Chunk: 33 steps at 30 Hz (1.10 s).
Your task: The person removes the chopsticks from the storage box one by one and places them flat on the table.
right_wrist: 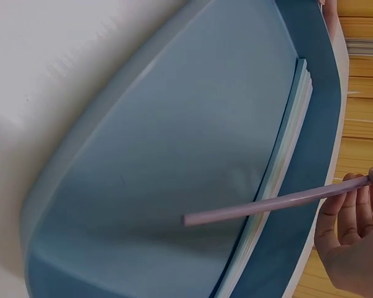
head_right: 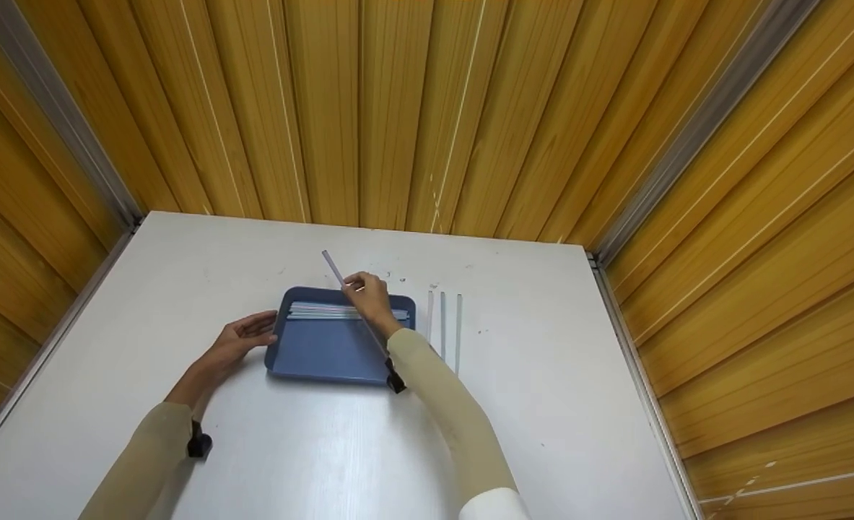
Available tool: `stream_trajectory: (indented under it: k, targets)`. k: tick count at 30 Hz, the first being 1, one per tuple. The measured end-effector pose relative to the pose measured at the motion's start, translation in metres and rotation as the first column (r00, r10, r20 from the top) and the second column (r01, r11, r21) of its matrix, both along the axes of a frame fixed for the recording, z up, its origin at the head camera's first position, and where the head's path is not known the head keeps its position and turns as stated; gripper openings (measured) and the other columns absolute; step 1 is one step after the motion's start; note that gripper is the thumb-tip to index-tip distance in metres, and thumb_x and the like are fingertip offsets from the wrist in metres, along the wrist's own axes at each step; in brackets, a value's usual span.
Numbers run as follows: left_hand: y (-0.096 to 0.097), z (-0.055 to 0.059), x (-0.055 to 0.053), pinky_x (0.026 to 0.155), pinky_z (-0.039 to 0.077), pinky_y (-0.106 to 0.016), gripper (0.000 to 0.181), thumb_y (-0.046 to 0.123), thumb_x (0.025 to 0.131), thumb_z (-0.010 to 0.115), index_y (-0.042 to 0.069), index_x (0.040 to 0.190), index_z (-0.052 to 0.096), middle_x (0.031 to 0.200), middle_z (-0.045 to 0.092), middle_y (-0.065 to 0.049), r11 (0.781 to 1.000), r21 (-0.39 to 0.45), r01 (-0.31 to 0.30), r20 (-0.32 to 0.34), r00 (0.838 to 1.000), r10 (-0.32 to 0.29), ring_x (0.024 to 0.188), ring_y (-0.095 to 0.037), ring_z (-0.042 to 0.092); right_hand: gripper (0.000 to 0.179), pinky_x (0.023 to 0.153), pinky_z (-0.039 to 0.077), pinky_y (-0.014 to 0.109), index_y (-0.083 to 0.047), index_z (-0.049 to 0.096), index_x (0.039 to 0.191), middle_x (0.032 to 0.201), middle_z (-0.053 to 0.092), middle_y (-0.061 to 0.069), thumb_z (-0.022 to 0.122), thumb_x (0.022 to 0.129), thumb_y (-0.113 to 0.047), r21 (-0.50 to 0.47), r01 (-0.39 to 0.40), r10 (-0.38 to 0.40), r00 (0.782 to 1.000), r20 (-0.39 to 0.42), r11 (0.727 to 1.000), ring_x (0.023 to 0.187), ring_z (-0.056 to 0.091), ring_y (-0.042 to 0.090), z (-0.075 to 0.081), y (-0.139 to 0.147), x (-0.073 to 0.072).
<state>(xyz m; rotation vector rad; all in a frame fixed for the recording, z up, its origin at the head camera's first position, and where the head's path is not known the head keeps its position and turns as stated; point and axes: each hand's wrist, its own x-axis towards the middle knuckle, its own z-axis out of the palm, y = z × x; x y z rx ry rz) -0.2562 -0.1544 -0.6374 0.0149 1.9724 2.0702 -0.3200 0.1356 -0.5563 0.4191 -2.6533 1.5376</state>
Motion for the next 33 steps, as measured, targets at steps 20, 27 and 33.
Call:
stream_trajectory:
  k: [20, 27, 33]
  targets:
    - [0.0, 0.004, 0.002, 0.106, 0.051, -0.023, 0.065, 0.005, 0.092, 0.074, 0.002, 0.152, 0.046, 0.156, 0.048, -0.02, 1.0, -0.012, 0.006, -0.008, 1.0, -0.006, 0.147, -0.034, 0.045, 0.025, 0.065, 0.057, 0.02, 0.009, 0.073, 0.114, 0.094, 0.075, 0.025, 0.072, 0.092, -0.003, 0.011, 0.081, -0.081, 0.996, -0.025, 0.997, 0.078, 0.075, 0.031, 0.026, 0.039, 0.0]
    - [0.0, 0.005, 0.001, 0.121, 0.038, -0.041, 0.066, 0.008, 0.092, 0.075, 0.005, 0.151, 0.047, 0.156, 0.049, -0.016, 0.999, -0.037, -0.008, 0.016, 1.0, 0.008, 0.147, -0.031, 0.046, 0.023, 0.057, 0.05, 0.012, 0.009, 0.073, 0.114, 0.094, 0.075, 0.025, 0.071, 0.094, -0.003, -0.008, 0.121, -0.121, 0.993, -0.002, 0.993, 0.075, 0.075, 0.03, 0.038, 0.057, 0.001]
    - [-0.001, 0.002, 0.001, 0.121, 0.039, -0.041, 0.068, 0.009, 0.091, 0.077, 0.006, 0.152, 0.047, 0.157, 0.048, -0.016, 1.0, -0.023, 0.012, 0.019, 1.0, -0.012, 0.148, -0.031, 0.044, 0.024, 0.054, 0.046, 0.01, 0.008, 0.073, 0.115, 0.095, 0.076, 0.025, 0.07, 0.095, -0.004, 0.002, 0.158, -0.158, 0.987, 0.018, 0.987, 0.073, 0.074, 0.025, 0.043, 0.074, 0.002]
